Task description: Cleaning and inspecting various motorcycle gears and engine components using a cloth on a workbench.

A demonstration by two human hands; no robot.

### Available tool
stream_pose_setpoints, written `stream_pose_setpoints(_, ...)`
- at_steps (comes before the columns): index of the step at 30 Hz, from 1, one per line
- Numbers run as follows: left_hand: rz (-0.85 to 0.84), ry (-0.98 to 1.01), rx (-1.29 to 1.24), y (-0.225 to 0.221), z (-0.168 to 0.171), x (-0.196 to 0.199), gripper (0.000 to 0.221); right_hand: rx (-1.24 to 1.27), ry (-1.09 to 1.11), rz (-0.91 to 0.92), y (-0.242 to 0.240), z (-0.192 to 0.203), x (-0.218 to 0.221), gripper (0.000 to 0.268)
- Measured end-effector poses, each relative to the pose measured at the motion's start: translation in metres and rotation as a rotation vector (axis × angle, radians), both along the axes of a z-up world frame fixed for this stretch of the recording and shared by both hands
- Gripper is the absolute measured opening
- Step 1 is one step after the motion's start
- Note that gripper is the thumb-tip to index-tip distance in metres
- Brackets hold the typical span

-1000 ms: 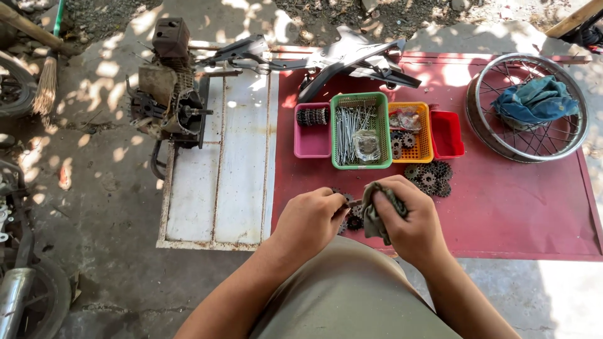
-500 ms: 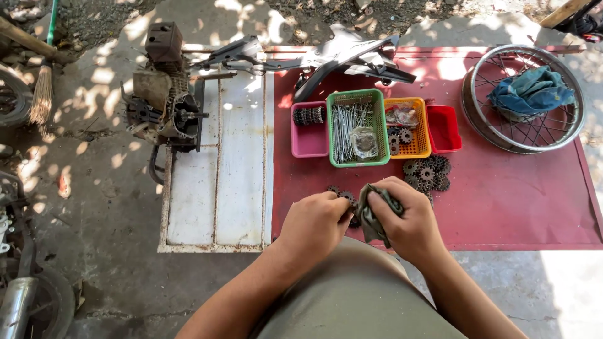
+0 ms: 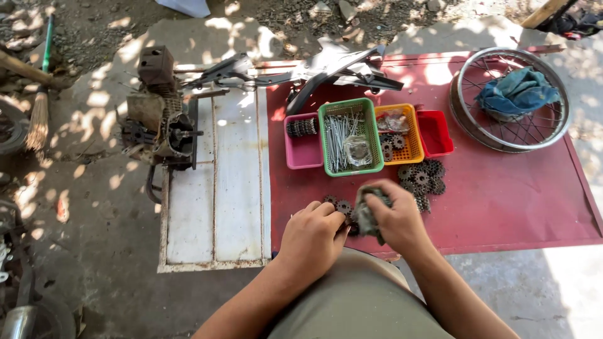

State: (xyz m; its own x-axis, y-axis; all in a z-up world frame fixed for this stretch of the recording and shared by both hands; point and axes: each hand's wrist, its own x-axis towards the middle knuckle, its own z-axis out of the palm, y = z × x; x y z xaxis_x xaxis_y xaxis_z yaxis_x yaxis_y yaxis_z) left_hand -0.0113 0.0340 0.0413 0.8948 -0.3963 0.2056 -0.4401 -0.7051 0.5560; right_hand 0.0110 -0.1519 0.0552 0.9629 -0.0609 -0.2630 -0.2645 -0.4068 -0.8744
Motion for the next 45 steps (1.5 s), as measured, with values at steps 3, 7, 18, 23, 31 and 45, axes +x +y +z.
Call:
stream_pose_setpoints(3,0.057,0.169,-0.108,0.006,0.018,0.002,0.011,0.052,-0.036,-0.069,-0.003,0.025,0.001,0.042)
stream_pose_setpoints(7,0.122,0.306,-0.225,0.009,0.007,0.003,0.018,-0.040,0.006,-0.029,-0.023,-0.002,-0.004,0.031)
stream_pose_setpoints(18,0.453,0.957,-0.981,0.000,-0.059,0.028,0.048,-0.046,0.182,0.042,0.007,-0.033,0.008,0.017)
stream_pose_setpoints(23,0.589,1.040,-0.929,-0.008,-0.110,0.035,0.046,-0.202,0.228,0.084,0.015,-0.108,0.015,0.024)
stream_pose_setpoints(31,0.728,0.894,-0.741,0.007,-0.280,0.109,0.037,-0.262,0.280,0.101,0.072,-0.275,0.085,0.029)
stream_pose_setpoints(45,0.782,0.653,-0.515,0.048,-0.462,0.279,0.038,-0.254,0.308,-0.027,0.147,-0.499,0.245,0.042)
